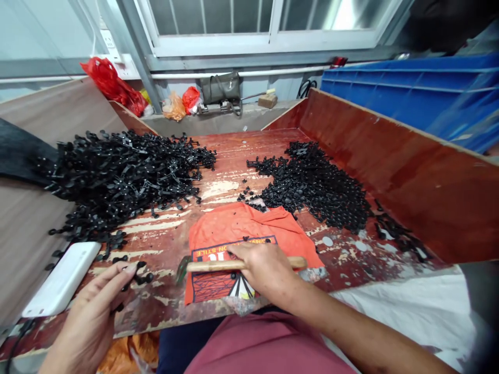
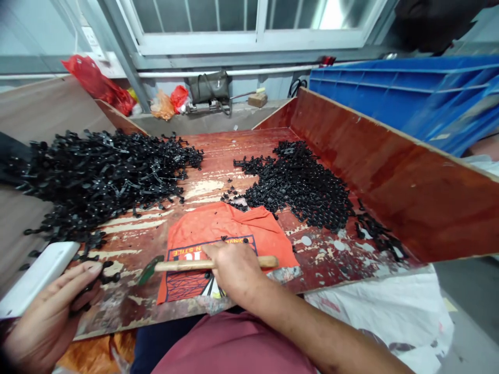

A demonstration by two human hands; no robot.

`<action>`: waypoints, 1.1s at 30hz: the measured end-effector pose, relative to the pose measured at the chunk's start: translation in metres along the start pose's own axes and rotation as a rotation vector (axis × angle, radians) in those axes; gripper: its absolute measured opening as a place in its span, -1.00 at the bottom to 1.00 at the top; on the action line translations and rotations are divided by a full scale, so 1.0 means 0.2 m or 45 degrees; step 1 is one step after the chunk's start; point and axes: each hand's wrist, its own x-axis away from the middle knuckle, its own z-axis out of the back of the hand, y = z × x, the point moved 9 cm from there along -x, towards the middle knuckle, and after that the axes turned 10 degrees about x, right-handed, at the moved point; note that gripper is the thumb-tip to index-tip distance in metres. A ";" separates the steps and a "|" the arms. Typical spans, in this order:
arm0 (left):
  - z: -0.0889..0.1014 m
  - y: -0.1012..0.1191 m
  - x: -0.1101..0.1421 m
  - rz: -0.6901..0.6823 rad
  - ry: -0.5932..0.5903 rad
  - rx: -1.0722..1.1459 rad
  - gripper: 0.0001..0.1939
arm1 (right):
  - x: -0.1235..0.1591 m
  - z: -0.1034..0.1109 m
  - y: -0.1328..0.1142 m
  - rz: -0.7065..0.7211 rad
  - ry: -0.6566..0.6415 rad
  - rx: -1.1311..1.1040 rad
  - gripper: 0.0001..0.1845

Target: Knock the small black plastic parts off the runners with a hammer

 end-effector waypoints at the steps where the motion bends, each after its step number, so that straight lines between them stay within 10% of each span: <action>1: -0.06 0.00 -0.02 -0.013 -0.096 -0.108 -0.55 | 0.03 0.02 0.04 -0.013 0.036 -0.108 -0.69; 5: -0.42 0.01 0.00 -0.265 -0.531 -0.559 -0.64 | 0.17 0.09 0.27 -0.192 0.181 -0.613 -0.75; 11: -0.84 -0.03 0.09 -0.485 -0.811 -1.028 -0.68 | 0.36 0.08 0.46 -0.307 0.204 -0.522 -0.63; 25: -0.95 -0.10 0.06 -0.520 -0.757 -1.332 -0.71 | 0.42 0.01 0.39 -0.199 0.089 -0.526 -0.59; 33: -0.95 -0.11 0.05 -0.513 -0.778 -1.336 -0.68 | 0.45 0.11 0.28 -0.076 0.331 -0.360 -0.47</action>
